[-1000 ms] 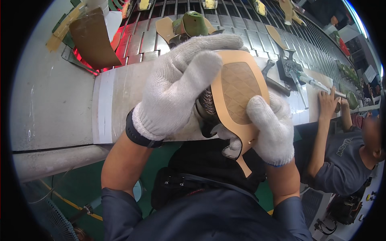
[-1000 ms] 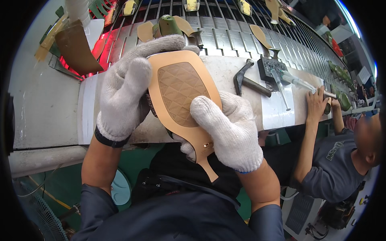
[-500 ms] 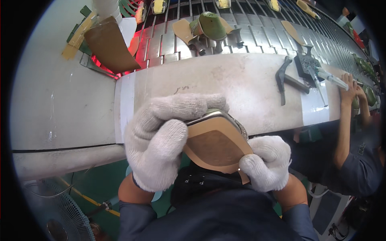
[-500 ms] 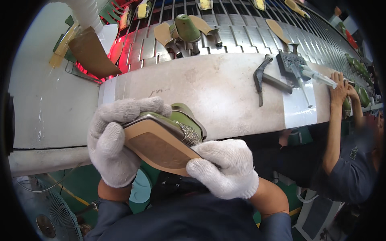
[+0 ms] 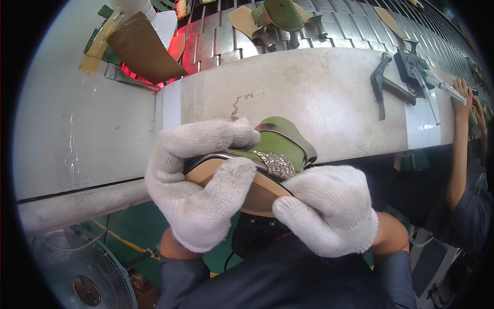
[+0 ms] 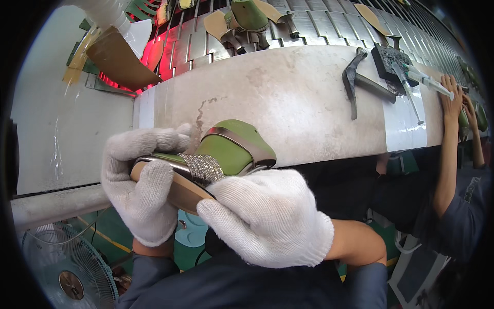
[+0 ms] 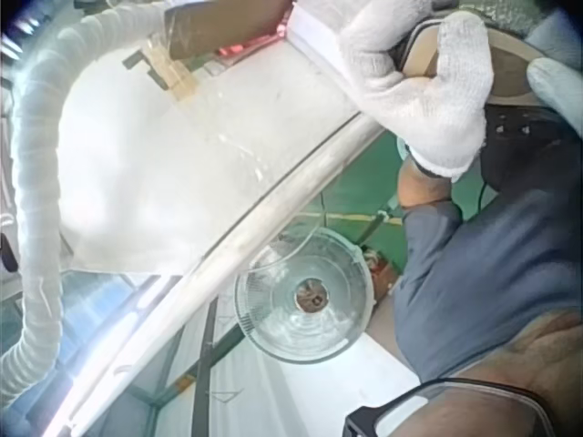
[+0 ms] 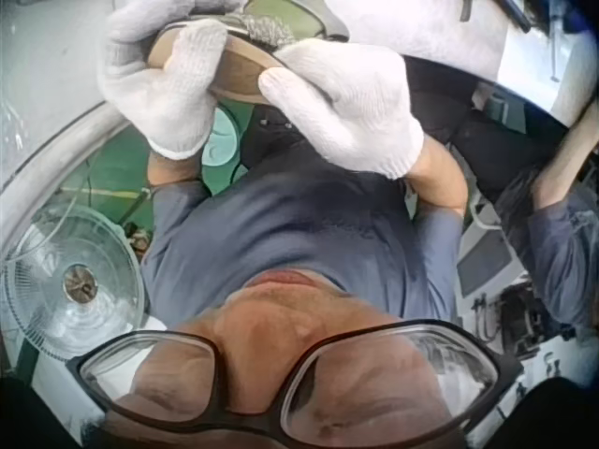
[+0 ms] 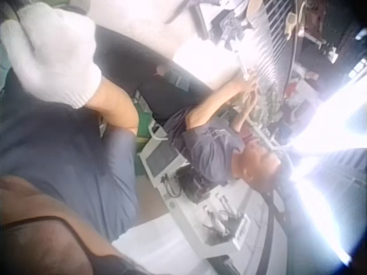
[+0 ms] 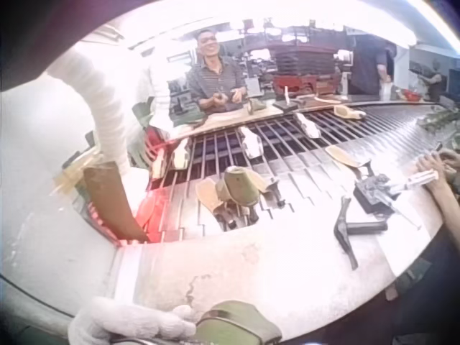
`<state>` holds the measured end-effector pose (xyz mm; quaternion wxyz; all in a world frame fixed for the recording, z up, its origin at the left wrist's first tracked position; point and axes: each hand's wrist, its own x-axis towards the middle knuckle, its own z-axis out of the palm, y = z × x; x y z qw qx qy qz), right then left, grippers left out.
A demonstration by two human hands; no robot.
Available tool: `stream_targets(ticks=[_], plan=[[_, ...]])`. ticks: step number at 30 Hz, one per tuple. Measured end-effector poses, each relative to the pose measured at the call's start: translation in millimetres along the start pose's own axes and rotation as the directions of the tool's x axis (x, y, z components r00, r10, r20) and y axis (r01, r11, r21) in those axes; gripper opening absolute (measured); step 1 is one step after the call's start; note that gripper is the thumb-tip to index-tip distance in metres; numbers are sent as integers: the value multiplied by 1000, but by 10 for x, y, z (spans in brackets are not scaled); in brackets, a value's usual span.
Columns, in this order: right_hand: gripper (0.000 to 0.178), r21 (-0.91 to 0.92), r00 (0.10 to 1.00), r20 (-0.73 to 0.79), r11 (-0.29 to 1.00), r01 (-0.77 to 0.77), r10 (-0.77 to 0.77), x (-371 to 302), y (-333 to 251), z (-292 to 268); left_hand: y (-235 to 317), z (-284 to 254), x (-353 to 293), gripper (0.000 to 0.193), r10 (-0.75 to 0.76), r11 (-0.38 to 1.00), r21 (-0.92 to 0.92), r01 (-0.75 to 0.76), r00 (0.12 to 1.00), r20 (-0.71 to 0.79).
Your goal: The person assembles high-heeled shoes by taking shoe lasts and soles from a conveyor belt, pressing each sole onto a shoe upper by hand, and securing it with a hammer before placing the shoe back onto the conveyor.
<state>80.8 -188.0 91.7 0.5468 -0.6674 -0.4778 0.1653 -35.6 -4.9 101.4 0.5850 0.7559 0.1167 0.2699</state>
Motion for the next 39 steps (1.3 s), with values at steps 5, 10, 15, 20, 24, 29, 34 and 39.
stream_targets(ticks=[5, 10, 15, 20, 24, 29, 34, 39], plan=[[17, -421, 977, 208, 905, 57, 36, 193, 208, -117, -913, 321, -370, 26, 176, 928, -248, -276, 916, -362], [23, -647, 968, 237, 731, 218, -80, 13, 651, -300, -1312, 401, -585, 25, 195, 981, 7, -196, 975, -105], [26, -615, 961, 158, 739, 277, -228, 3, 852, -384, -1219, 415, -462, 37, 18, 993, -114, -21, 999, -31], [22, -590, 949, 254, 748, 304, -185, 75, 881, -361, -1092, 463, -398, 44, -46, 995, -85, 44, 999, -14], [25, -624, 951, 212, 718, 309, -225, 120, 907, -391, -956, 545, -292, 42, -32, 997, 72, 31, 999, 15], [40, -470, 867, 336, 731, 494, -369, 327, 1138, -584, -1059, 520, -249, 39, 211, 942, 249, -223, 975, 74], [43, -479, 887, 311, 750, 456, -341, 295, 1258, -595, -1039, 568, -156, 37, 301, 870, 381, -312, 949, 90], [34, -461, 900, 255, 774, 434, -353, 306, 1229, -561, -828, 674, -45, 28, 253, 837, 482, -260, 964, 80]])
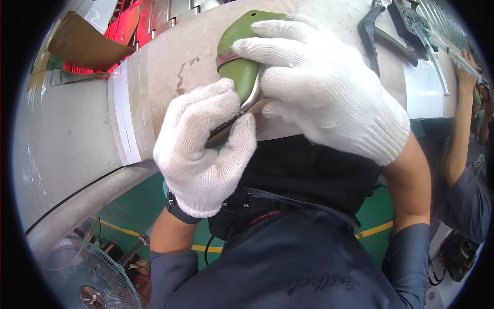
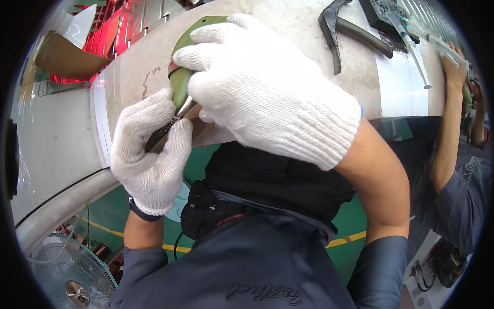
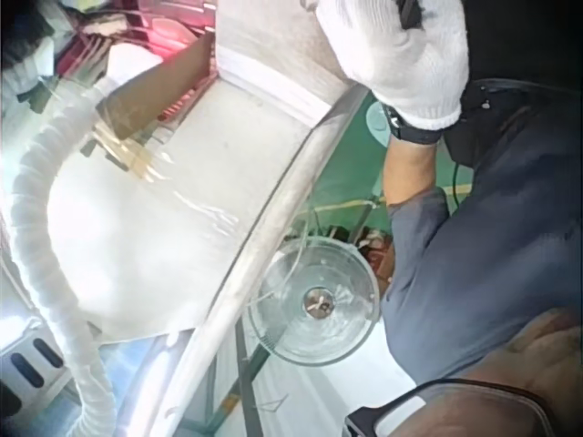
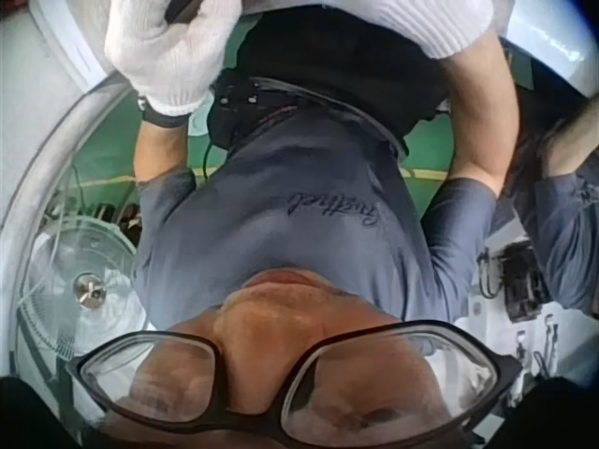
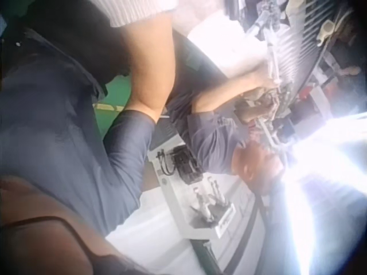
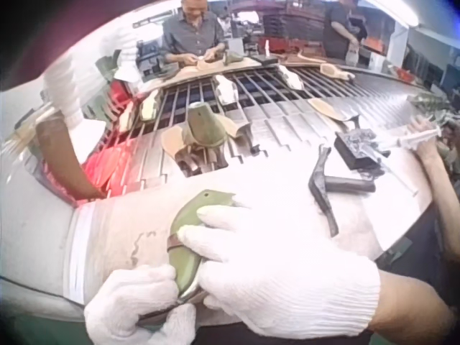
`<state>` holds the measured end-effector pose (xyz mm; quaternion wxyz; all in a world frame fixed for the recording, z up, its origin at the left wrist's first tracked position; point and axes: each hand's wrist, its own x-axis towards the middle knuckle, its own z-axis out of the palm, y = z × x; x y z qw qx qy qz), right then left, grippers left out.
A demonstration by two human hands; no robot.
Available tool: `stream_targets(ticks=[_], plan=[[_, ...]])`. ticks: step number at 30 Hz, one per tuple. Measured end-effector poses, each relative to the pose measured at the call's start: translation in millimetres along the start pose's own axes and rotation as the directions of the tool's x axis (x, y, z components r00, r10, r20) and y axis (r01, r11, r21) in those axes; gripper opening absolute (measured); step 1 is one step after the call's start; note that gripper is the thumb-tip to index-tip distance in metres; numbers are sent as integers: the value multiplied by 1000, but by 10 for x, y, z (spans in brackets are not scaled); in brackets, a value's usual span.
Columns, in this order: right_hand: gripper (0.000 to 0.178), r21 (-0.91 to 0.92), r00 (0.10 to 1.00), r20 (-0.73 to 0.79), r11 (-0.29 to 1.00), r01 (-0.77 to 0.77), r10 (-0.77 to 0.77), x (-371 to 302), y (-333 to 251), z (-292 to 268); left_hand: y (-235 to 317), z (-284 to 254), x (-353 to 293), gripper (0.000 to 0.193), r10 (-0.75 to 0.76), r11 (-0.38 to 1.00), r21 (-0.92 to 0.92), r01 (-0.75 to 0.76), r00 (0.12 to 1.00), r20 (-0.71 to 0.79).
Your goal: The person assembles high-heeled shoes by taking shoe lasts and soles from a conveyor belt, pressing each sole onto a shoe upper by hand, and securing it with a hammer before placing the shoe back onto the conveyor.
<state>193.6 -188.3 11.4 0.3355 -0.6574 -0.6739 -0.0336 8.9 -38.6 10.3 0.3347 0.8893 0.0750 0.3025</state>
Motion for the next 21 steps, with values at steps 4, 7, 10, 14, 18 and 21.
stream_targets(ticks=[4, 7, 10, 14, 18, 21], plan=[[32, -75, 998, 27, 996, -56, 58, -16, -19, -72, 180, -113, 306, 19, -103, 987, 148, 67, 962, 252], [25, -344, 979, -28, 918, -198, 201, -181, 72, -252, 43, -47, 685, 20, -16, 999, 38, 5, 953, 304], [22, -349, 956, 10, 897, -273, 295, -241, 30, -357, -164, 325, 1203, 44, 80, 983, 132, -129, 941, 328], [47, -321, 958, -253, 923, -215, 135, -26, -126, -514, -559, 418, 1482, 52, 32, 999, 14, -46, 856, 516], [53, 8, 887, -372, 956, -294, 275, -7, -359, -364, -652, 205, 1026, 49, -37, 914, -368, 169, 940, 339], [60, 223, 927, -223, 942, -252, 301, 59, -498, -306, -559, 8, 693, 48, -51, 777, -589, 222, 955, 293]])
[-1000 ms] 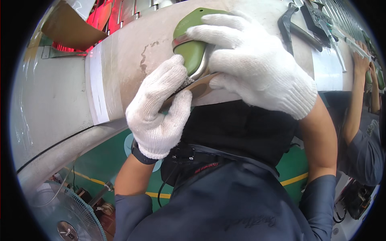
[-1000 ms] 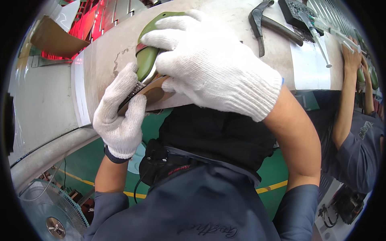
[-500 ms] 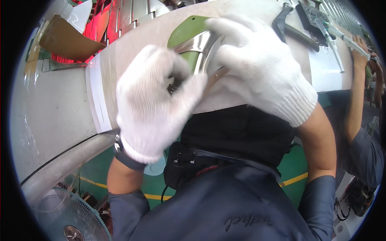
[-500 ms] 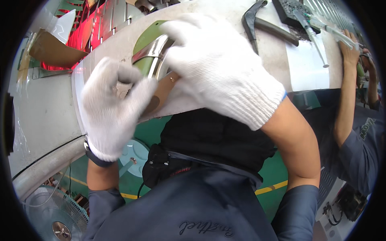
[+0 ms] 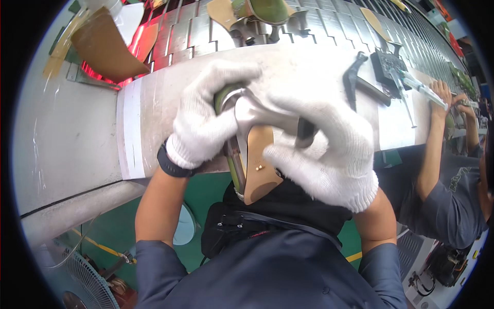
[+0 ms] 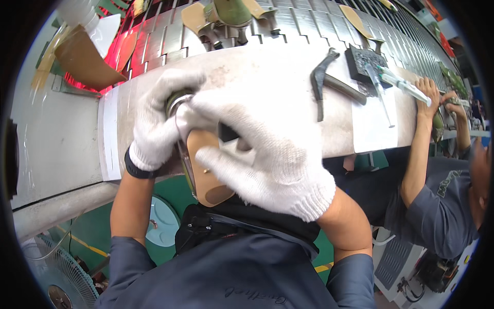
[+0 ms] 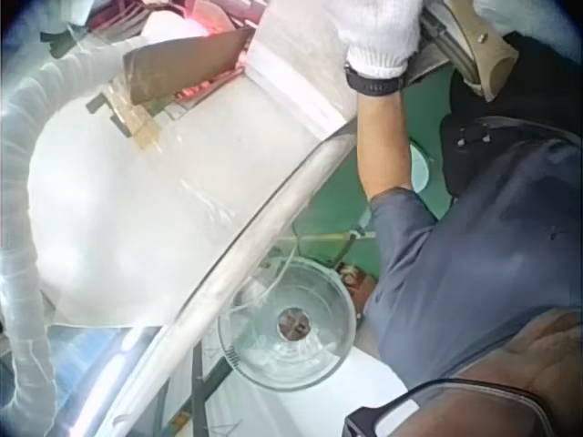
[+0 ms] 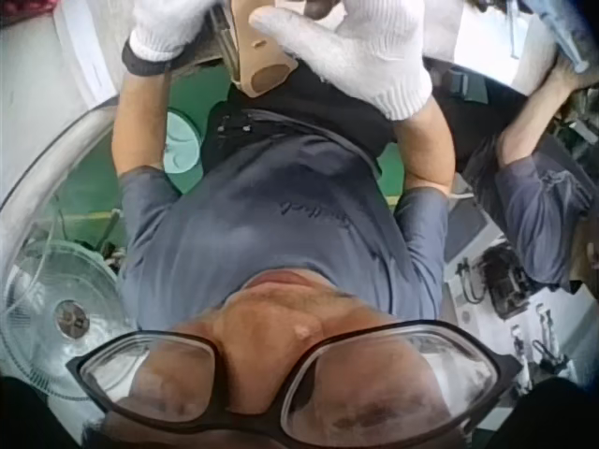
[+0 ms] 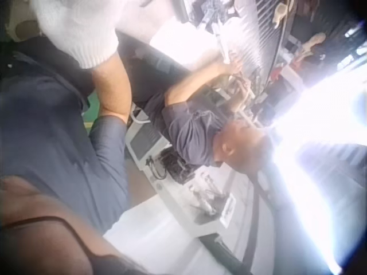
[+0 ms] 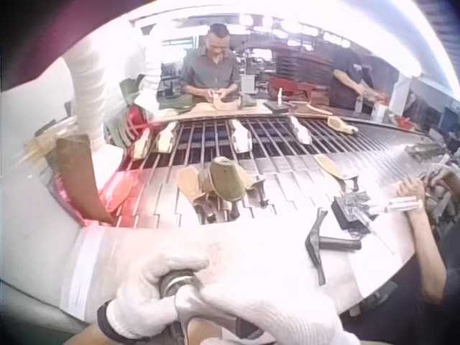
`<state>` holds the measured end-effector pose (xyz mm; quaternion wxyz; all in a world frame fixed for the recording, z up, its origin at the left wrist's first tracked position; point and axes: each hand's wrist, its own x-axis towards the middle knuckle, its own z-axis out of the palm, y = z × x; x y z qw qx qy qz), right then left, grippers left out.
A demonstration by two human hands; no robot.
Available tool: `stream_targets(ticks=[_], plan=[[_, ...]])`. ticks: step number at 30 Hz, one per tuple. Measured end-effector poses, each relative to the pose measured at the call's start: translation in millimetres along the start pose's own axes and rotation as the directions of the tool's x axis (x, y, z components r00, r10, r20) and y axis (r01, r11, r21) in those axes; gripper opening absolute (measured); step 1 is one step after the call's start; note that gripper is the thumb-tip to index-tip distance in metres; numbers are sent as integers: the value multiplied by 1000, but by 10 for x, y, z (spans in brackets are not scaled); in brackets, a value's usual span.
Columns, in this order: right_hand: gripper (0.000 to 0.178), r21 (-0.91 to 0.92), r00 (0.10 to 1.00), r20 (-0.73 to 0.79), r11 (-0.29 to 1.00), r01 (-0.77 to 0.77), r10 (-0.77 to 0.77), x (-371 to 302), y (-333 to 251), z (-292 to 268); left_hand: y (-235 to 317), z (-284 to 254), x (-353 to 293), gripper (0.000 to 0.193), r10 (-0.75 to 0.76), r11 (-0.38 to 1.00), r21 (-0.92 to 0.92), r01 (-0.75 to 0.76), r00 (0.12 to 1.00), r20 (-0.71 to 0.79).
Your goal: The person assembles high-heeled shoes by taking shoe lasts and soles from a conveyor belt, pressing each sole onto a shoe upper by hand, and securing it with a hammer before placing the shoe back onto the conveyor.
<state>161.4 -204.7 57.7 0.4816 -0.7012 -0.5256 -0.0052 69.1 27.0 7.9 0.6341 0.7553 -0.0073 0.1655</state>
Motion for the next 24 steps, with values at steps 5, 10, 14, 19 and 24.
stream_targets(ticks=[5, 10, 14, 19, 24], plan=[[59, -172, 950, 290, 970, 170, -115, 128, -301, 115, -10, -152, -330, 30, 185, 975, 134, -177, 982, -48], [69, -117, 943, 320, 984, 136, -93, -18, -449, 259, 3, -135, -459, 77, 115, 992, -28, -121, 982, -152], [70, -130, 931, 351, 980, 152, -98, 14, -443, 337, -122, -127, -501, 77, 122, 984, -104, -146, 970, -210], [62, -173, 946, 298, 968, 182, -124, 5, -458, 368, -140, -124, -490, 80, 243, 970, 41, -239, 956, -166], [47, -233, 962, 183, 941, 245, -205, 76, -363, 472, -165, -65, -361, 82, 215, 975, -17, -223, 954, -207]])
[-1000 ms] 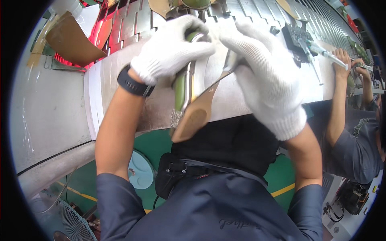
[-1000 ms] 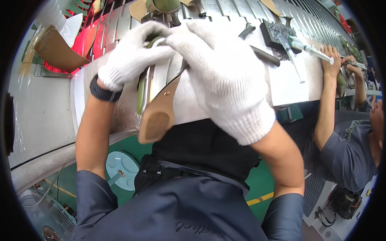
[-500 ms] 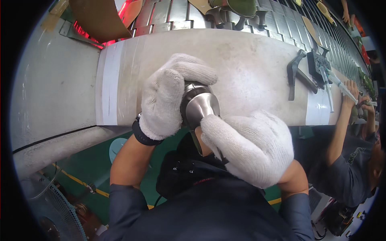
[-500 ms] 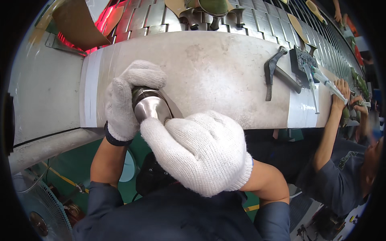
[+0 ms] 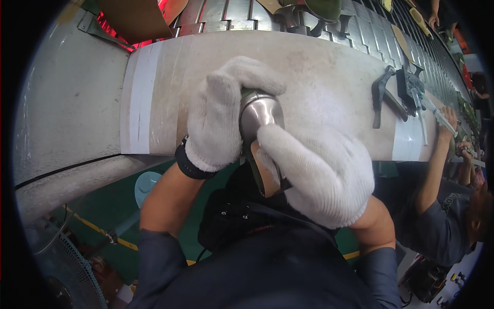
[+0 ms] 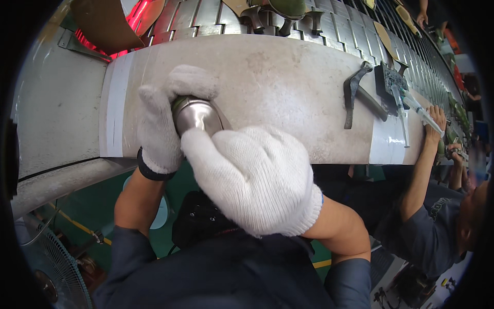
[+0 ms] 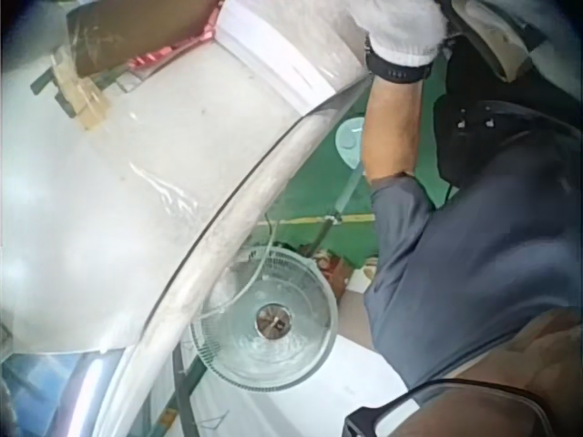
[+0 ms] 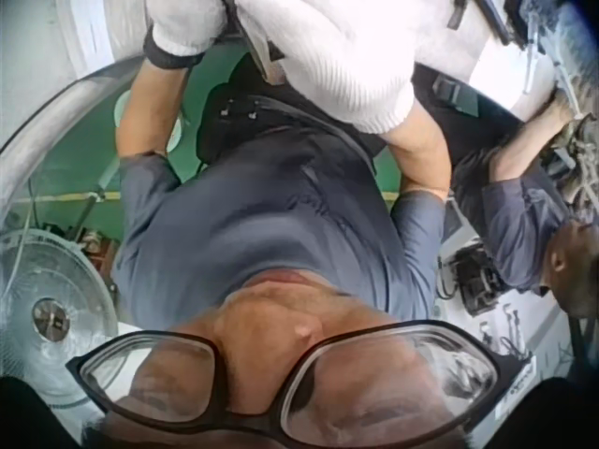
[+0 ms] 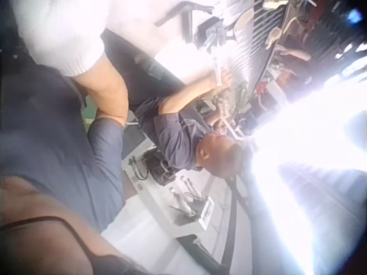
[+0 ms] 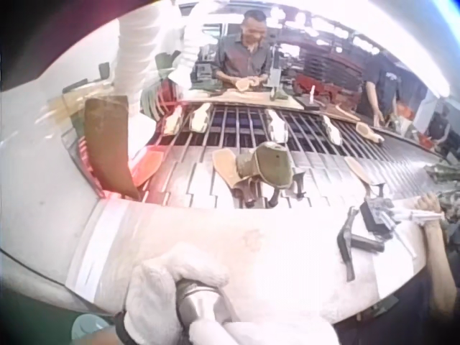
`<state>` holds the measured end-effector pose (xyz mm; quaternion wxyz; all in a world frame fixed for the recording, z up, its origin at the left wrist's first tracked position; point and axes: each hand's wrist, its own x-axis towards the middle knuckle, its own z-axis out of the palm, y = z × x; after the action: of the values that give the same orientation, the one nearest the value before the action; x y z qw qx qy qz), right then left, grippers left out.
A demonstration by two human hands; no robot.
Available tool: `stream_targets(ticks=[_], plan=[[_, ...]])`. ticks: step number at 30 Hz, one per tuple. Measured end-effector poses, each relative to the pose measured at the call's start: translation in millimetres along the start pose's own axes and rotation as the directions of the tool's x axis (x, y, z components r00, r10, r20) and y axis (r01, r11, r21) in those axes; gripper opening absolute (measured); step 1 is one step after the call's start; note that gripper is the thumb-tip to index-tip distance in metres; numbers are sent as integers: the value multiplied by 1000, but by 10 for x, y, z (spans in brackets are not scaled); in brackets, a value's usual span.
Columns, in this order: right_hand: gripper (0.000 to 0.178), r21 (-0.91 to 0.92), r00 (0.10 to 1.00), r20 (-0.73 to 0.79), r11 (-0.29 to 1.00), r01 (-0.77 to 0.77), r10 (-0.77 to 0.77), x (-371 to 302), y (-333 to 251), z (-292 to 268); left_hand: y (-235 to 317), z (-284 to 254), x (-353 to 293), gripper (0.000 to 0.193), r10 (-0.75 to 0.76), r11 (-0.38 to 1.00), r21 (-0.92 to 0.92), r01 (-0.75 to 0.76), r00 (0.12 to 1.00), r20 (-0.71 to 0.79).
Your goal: The person assembles high-heeled shoes by taking shoe lasts and soles from a conveyor belt, pressing each sole onto a shoe upper by hand, and securing it with a hammer before placing the shoe back onto the conveyor.
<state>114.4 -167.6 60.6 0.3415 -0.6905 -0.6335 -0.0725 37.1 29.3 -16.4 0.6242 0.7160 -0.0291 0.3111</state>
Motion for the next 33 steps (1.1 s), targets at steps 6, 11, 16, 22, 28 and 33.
stream_targets(ticks=[6, 11, 16, 22, 28, 33], plan=[[32, -82, 977, -211, 996, 16, -33, 214, 457, 161, -16, 170, 428, 88, -175, 983, 41, 177, 984, -44], [37, -193, 975, -218, 981, 8, -51, 222, 630, 162, -264, 178, 534, 65, -159, 987, 9, 159, 986, 44], [30, 116, 946, -110, 949, -293, 305, 70, 646, 28, -332, 182, 524, 32, -161, 954, -251, 165, 986, 36], [39, 101, 596, 437, 621, -777, 674, 259, 584, -207, -340, 232, 501, 40, -148, 981, -112, 156, 986, 77], [41, 89, 891, 273, 913, -399, 363, 266, 786, -116, -539, 197, 552, 37, 259, 884, 380, -272, 962, 84], [43, 74, 907, 260, 930, -360, 330, 251, 843, -98, -237, 417, 536, 42, -162, 973, -155, 168, 985, 51]])
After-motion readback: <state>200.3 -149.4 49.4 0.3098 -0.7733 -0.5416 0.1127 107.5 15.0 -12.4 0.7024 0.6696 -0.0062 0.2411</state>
